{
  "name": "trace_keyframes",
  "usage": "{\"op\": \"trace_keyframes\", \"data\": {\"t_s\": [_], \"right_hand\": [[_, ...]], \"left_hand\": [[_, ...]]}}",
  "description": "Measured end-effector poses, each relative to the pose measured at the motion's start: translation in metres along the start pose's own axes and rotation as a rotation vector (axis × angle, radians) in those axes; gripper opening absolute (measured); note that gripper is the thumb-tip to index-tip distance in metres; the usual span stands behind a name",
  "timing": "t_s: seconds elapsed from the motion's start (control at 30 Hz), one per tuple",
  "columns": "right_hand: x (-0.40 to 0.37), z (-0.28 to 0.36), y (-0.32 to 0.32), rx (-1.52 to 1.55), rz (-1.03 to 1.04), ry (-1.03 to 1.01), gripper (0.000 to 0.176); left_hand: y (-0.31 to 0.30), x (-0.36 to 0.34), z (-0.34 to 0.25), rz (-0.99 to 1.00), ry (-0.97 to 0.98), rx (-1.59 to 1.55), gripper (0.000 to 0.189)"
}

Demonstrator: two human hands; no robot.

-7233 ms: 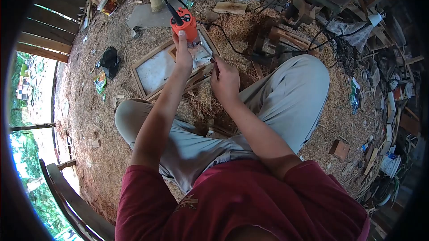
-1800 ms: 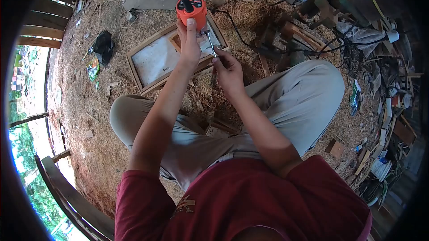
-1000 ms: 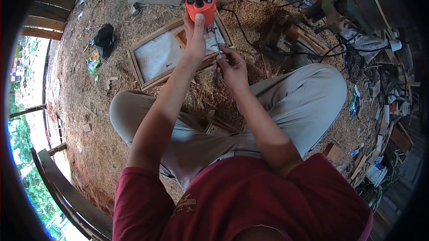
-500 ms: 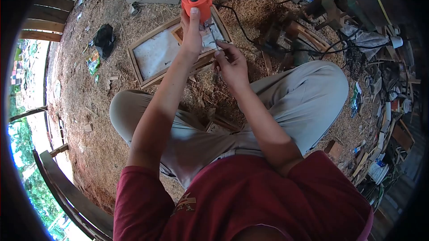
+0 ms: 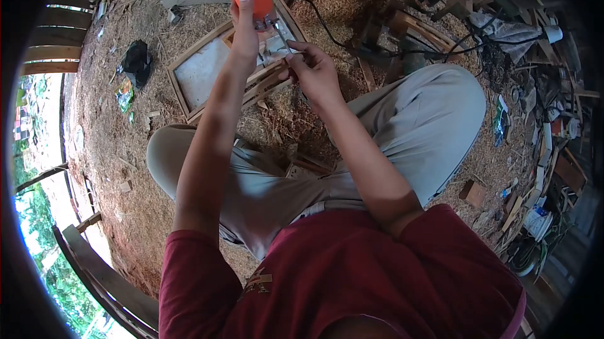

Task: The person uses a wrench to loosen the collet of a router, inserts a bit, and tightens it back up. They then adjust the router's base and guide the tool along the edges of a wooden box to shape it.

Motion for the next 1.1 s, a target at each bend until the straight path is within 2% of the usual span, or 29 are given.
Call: {"op": "trace_keyframes", "data": {"t_s": [0.2,0.47,0.6,0.73,0.83,1.1], "right_hand": [[-0.002,0.003,-0.002,0.000,-0.028,-0.031,0.029],[0.002,0.001,-0.004,-0.014,-0.041,-0.048,0.024],[0.002,0.001,-0.005,0.019,-0.070,-0.052,0.023],[0.002,0.000,-0.004,0.042,-0.076,-0.064,0.024],[-0.001,0.000,-0.002,0.109,-0.070,-0.052,0.024],[0.001,-0.017,-0.002,0.153,-0.053,0.090,0.026]], "left_hand": [[-0.001,0.001,-0.006,0.035,-0.008,-0.066,0.094],[0.000,-0.013,-0.005,-0.036,-0.011,-0.042,0.091],[-0.002,-0.009,0.002,0.034,0.024,0.010,0.091],[0.003,-0.017,0.001,0.015,0.038,-0.028,0.090],[-0.004,-0.010,0.006,0.046,0.082,-0.039,0.086],[-0.007,-0.005,0.016,0.075,0.036,-0.056,0.091]]}}
Point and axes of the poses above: each hand's wrist, its own x-axis towards the middle knuckle, its own y-axis out of the palm, z = x × y, the point moved 6 cm from there along x, towards the middle knuckle, and after that the axes turned 1 degree about -x, right-handed, at the moved point
